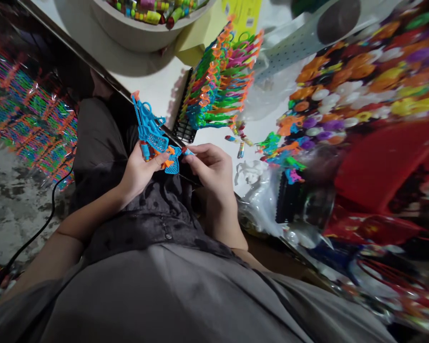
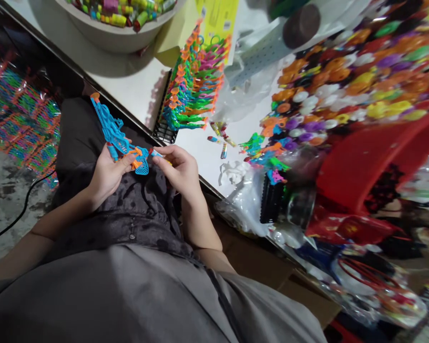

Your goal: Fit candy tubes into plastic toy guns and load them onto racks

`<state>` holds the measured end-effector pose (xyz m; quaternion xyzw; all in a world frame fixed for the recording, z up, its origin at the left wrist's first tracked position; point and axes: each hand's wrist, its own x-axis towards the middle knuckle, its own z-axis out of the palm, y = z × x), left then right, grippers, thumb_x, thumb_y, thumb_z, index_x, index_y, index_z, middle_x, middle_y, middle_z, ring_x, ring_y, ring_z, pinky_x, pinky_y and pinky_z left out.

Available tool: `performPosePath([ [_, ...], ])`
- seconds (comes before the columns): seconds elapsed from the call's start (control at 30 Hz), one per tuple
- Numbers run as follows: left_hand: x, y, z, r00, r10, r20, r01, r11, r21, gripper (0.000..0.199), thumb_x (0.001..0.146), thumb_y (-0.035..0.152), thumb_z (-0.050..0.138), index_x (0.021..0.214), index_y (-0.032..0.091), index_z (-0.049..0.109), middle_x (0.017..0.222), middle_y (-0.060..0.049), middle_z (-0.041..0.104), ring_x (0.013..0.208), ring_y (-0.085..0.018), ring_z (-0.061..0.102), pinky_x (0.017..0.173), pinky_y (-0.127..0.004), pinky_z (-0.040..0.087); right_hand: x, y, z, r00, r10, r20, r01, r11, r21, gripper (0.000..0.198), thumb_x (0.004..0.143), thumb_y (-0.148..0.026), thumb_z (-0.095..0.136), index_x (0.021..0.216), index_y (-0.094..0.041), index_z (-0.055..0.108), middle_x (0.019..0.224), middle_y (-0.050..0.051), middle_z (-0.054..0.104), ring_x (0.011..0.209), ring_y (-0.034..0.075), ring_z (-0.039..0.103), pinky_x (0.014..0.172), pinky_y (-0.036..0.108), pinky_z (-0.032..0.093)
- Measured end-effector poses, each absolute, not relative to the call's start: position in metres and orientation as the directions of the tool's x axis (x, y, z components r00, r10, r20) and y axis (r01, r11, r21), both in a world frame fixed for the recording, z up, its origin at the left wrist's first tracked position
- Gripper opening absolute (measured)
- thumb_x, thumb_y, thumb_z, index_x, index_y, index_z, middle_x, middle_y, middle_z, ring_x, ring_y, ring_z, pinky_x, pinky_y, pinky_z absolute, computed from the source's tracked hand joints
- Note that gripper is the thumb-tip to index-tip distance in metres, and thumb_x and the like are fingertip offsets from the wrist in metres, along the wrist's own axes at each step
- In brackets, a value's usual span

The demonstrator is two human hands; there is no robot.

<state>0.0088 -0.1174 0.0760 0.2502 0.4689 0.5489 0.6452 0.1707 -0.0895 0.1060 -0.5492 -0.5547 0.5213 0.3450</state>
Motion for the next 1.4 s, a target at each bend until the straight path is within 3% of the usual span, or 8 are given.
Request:
performPosePath([
  [0.4,0.001,-0.114,0.056,-0.028,0.952,-0.303,-0.406,0.266,0.874,0.049,0.075,0.048,0.065,0.113,0.019,0.053,0.111,-0.008,0.063,0.099,-0.019,0.063,0.086,-0.033,0.053,0.168,-0.096,0.091,-0.257,0.923,-0.286,0.237,-0.227,-0.945,0.039,0.073,-0.054,0.066,0.092,-0.021,0.059,0.077,0.000,0.063,0.062,0.011,0.056,0.057,0.024,0.049],
  [0.6,0.004,-0.119,0.052,0.067,0.982,-0.178,-0.475,0.189,0.860,0.068,0.065,0.061,0.067,0.120,0.024,0.053,0.127,-0.011,0.056,0.125,-0.023,0.048,0.100,-0.035,0.043,0.145,-0.102,0.081,0.057,0.991,-0.118,0.131,-0.125,-0.983,0.041,0.083,-0.061,0.048,0.094,-0.023,0.052,0.076,0.000,0.059,0.068,0.012,0.057,0.065,0.026,0.049],
  [0.73,0.018,-0.129,0.052,0.098,0.938,-0.333,-0.429,0.342,0.836,0.048,0.067,0.044,0.072,0.108,0.022,0.059,0.105,-0.008,0.066,0.109,-0.020,0.058,0.094,-0.032,0.046,0.128,-0.115,0.078,-0.008,0.999,0.048,0.371,0.048,-0.927,0.027,0.083,-0.048,0.056,0.094,-0.023,0.059,0.091,0.004,0.060,0.086,0.016,0.057,0.080,0.033,0.047],
  [0.87,0.016,-0.124,0.052,0.047,0.893,-0.447,-0.605,0.381,0.699,0.039,0.076,0.043,0.063,0.106,0.018,0.058,0.087,-0.005,0.065,0.081,-0.014,0.063,0.076,-0.031,0.051,0.170,-0.101,0.076,-0.196,0.959,0.206,0.654,0.284,-0.701,0.018,0.085,-0.035,0.053,0.087,-0.024,0.067,0.092,0.005,0.062,0.094,0.020,0.055,0.092,0.040,0.038],
  [1.0,-0.001,-0.110,0.054,0.012,0.900,-0.436,-0.635,0.343,0.692,0.037,0.070,0.038,0.071,0.099,0.018,0.060,0.072,0.002,0.055,0.062,-0.006,0.052,0.057,-0.019,0.044,0.255,-0.058,0.049,0.129,0.954,0.272,0.863,0.027,-0.504,0.028,0.089,-0.028,0.039,0.091,-0.017,0.065,0.091,0.009,0.063,0.088,0.020,0.055,0.090,0.038,0.038],
  [1.17,-0.020,-0.103,0.053,-0.153,0.908,-0.391,-0.540,0.255,0.802,0.035,0.064,0.028,0.076,0.095,0.018,0.060,0.065,0.006,0.044,0.055,-0.003,0.039,0.051,-0.017,0.033,0.295,-0.018,0.001,0.128,0.992,0.012,0.957,-0.120,-0.265,0.036,0.084,-0.016,0.037,0.110,-0.009,0.061,0.110,0.017,0.060,0.098,0.022,0.053,0.086,0.033,0.038],
  [1.3,-0.028,-0.099,0.046,-0.267,0.862,-0.431,-0.450,0.284,0.847,0.028,0.066,0.033,0.073,0.084,0.015,0.060,0.054,0.008,0.036,0.047,-0.003,0.029,0.045,-0.019,0.023,0.289,-0.012,-0.020,0.194,0.977,0.086,0.954,-0.168,-0.249,0.028,0.080,-0.020,0.043,0.097,-0.012,0.064,0.102,0.015,0.062,0.097,0.025,0.052,0.086,0.038,0.038],
  [1.4,-0.038,-0.088,0.038,-0.293,0.846,-0.445,-0.449,0.290,0.845,0.032,0.075,0.043,0.062,0.091,0.016,0.058,0.048,0.010,0.029,0.042,-0.005,0.024,0.044,-0.021,0.021,0.299,-0.007,0.004,0.296,0.902,0.314,0.904,-0.159,-0.396,0.023,0.074,-0.020,0.045,0.092,-0.014,0.058,0.094,0.013,0.059,0.092,0.025,0.055,0.085,0.040,0.041],
])
